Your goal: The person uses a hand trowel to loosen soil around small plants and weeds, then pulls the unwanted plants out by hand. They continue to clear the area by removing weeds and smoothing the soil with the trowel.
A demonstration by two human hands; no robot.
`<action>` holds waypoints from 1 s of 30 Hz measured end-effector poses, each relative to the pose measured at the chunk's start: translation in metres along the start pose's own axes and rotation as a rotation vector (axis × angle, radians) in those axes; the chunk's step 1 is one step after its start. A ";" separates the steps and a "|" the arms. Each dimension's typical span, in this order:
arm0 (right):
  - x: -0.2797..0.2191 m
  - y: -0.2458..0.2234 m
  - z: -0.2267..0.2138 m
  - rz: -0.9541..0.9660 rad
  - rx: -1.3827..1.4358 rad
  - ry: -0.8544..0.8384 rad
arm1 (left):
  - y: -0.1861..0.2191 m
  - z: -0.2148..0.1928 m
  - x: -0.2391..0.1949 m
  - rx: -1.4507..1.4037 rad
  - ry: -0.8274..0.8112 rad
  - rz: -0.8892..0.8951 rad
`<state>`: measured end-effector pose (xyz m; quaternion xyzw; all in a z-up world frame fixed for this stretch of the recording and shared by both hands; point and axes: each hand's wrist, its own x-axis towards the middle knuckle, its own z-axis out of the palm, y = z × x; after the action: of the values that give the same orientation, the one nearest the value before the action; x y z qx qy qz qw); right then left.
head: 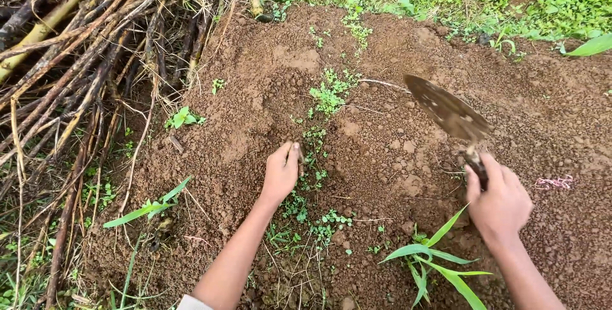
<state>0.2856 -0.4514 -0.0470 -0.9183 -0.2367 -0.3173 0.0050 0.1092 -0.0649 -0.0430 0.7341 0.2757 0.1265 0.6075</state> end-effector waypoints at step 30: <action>0.035 -0.071 0.071 0.062 0.114 0.007 | -0.029 0.062 0.188 0.920 0.129 0.177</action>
<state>0.3202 -0.3616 -0.0935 -0.9223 -0.2259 -0.3061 0.0676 0.2872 -0.0075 -0.1128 0.9383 0.2765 0.0879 0.1879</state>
